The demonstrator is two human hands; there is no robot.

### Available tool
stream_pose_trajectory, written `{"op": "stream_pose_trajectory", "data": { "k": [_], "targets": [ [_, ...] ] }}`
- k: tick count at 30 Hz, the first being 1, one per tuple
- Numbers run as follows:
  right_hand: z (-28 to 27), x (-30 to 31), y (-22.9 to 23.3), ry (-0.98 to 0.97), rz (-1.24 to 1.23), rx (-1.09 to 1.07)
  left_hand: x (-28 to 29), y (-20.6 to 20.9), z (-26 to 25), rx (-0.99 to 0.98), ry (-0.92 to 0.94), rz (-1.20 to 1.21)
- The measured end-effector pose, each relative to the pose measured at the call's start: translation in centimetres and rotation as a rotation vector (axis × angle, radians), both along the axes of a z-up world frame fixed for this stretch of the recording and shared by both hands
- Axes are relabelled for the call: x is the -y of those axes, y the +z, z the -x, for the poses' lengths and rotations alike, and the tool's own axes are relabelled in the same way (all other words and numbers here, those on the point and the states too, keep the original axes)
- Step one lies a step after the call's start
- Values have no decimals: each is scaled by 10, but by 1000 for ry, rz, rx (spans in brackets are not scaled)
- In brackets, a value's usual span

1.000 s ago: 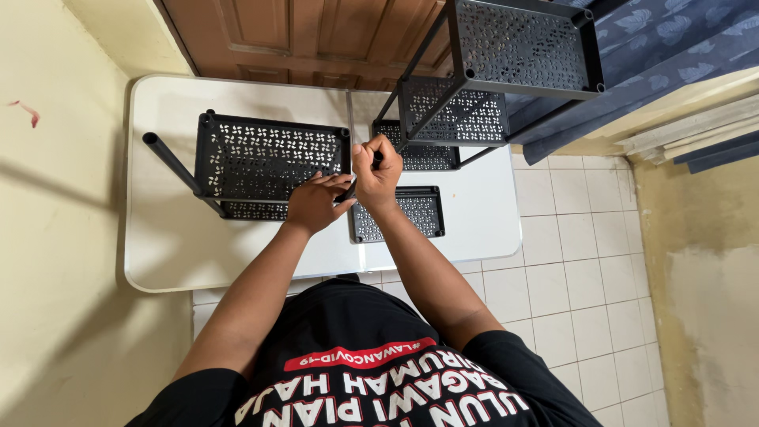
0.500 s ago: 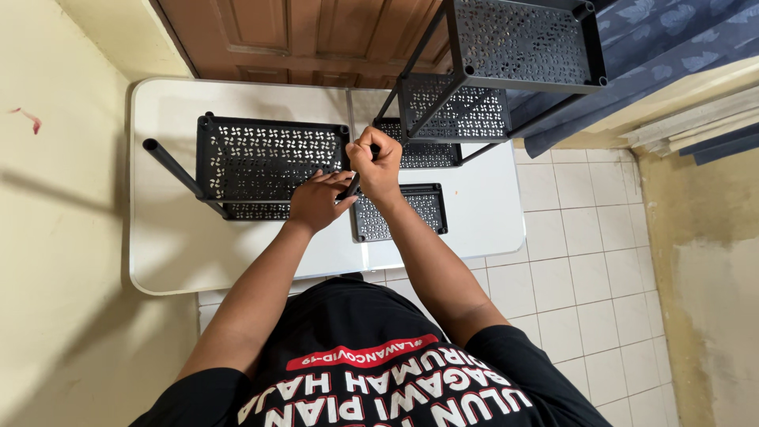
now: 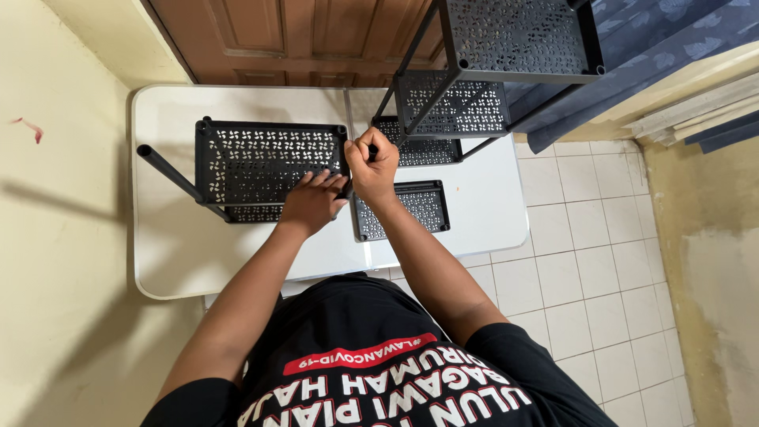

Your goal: The person assembles a black plastic shelving unit by inserting vertical poles into the corners of perforated trays and securing them with small plastic connectors. The person works on a white table, stacking trays and poles to build the structure.

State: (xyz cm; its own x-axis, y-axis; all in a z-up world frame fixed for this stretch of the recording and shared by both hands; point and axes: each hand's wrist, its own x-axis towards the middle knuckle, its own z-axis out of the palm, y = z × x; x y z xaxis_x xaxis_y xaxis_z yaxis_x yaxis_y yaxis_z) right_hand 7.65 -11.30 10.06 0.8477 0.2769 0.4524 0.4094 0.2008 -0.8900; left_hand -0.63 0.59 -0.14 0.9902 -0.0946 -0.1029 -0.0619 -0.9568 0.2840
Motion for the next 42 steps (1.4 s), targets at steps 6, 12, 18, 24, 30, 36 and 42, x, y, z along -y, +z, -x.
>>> {"op": "stream_pose_trajectory", "data": {
  "k": [6,12,18,24,30,36,42],
  "targets": [
    [1,-1,1,12,-23,17,-25,17,14,-170,29,-196],
    [-2,-1,6,85,16,-3,-35,28,19,-151,60,-222],
    [-5,6,7,337,-24,-52,-37,20,16,-140,54,-216],
    [-1,0,5,232,-46,-42,-40,9,14,-110,51,-212],
    [9,-4,8,161,-31,-63,-43,1,15,-38,50,-217],
    [12,-7,7,74,-60,-92,-41,3,15,-69,70,-223],
    [-1,-8,7,145,-47,-40,-41,5,12,-113,94,-230]
  ]
}}
